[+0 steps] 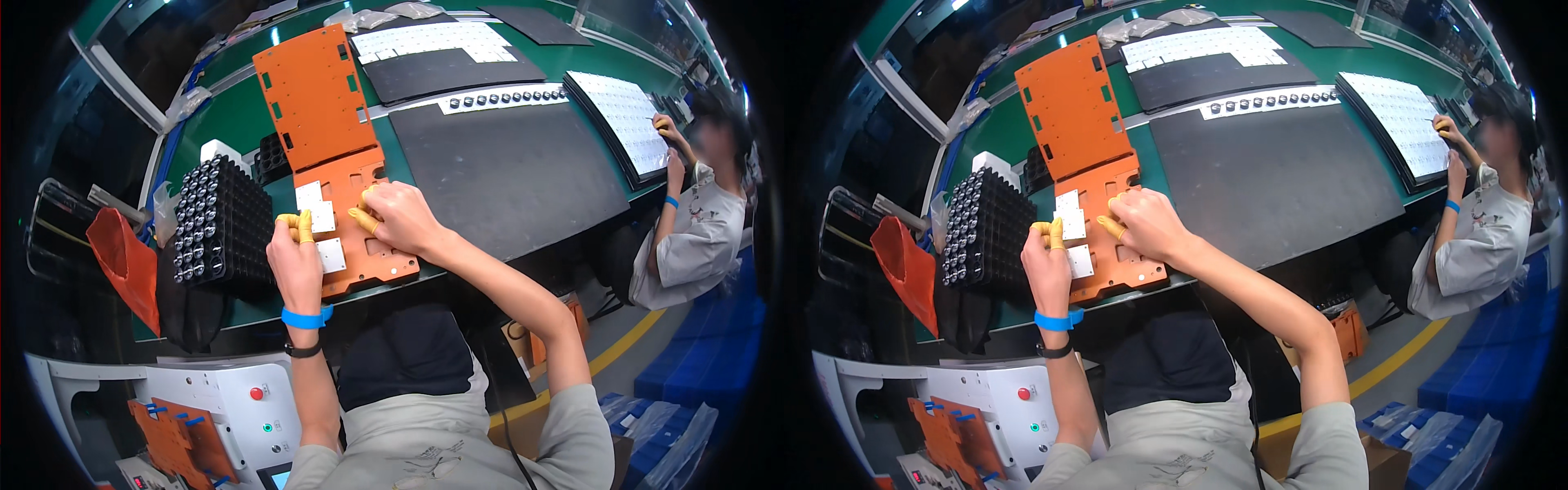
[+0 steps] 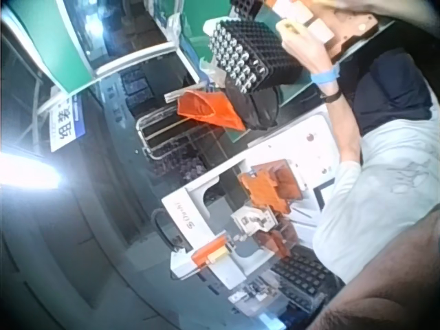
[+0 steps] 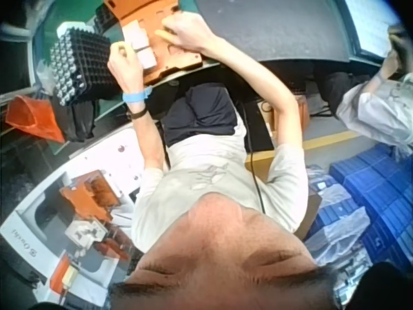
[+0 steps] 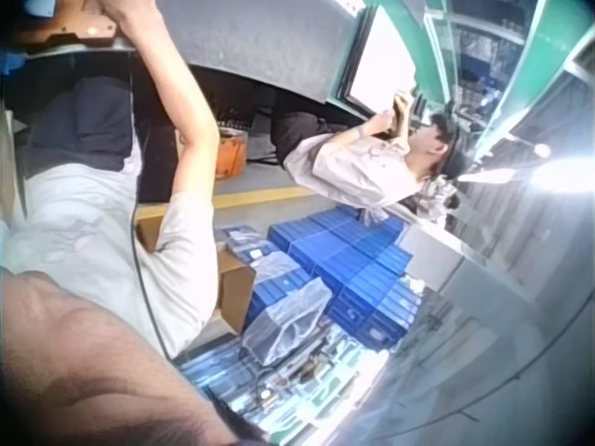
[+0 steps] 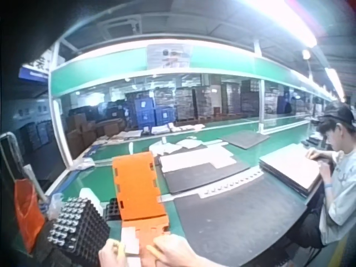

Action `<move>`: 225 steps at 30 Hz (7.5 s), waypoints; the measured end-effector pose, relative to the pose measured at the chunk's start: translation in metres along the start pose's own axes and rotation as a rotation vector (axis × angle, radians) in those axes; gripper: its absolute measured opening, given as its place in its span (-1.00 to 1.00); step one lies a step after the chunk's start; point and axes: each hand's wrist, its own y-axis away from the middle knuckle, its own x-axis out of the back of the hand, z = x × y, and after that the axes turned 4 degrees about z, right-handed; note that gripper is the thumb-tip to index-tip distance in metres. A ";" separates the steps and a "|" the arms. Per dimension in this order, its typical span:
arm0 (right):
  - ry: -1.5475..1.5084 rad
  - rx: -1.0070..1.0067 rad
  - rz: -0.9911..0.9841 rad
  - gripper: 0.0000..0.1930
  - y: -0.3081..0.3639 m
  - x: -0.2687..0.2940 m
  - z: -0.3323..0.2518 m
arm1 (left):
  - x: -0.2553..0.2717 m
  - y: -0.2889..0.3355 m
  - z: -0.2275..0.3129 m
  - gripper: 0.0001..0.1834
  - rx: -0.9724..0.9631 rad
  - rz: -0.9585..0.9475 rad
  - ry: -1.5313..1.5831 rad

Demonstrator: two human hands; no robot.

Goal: The person places small white rectangular components onto an orange fixture, then picks up cylindrical cells from a black tray and inserts them into the fixture. The person handles the components one at a time and places the assembled fixture into a machine at the end.

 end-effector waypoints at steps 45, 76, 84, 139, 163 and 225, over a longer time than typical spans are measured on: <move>0.724 -0.165 -0.073 -0.73 -0.067 0.070 0.206 | -0.045 0.043 0.025 -0.54 0.570 -0.298 1.170; 0.557 -0.169 -0.256 -0.75 -0.080 0.067 0.209 | -0.042 0.042 0.020 -0.54 0.563 -0.352 1.262; 0.616 0.098 -0.023 -0.72 -0.079 0.069 0.189 | -0.044 0.038 0.030 -0.55 0.640 -0.317 1.277; 0.752 -0.050 -0.102 -0.72 -0.078 0.048 0.191 | -0.032 -0.058 -0.042 -0.78 0.082 0.016 -0.298; -0.086 0.017 0.250 -0.67 -0.025 0.058 -0.009 | -0.050 -0.019 0.046 -0.71 0.717 -0.656 1.267; 0.749 -1.086 -0.030 0.11 -0.160 0.126 0.468 | -0.079 -0.007 0.074 -0.72 -0.131 -0.400 -0.081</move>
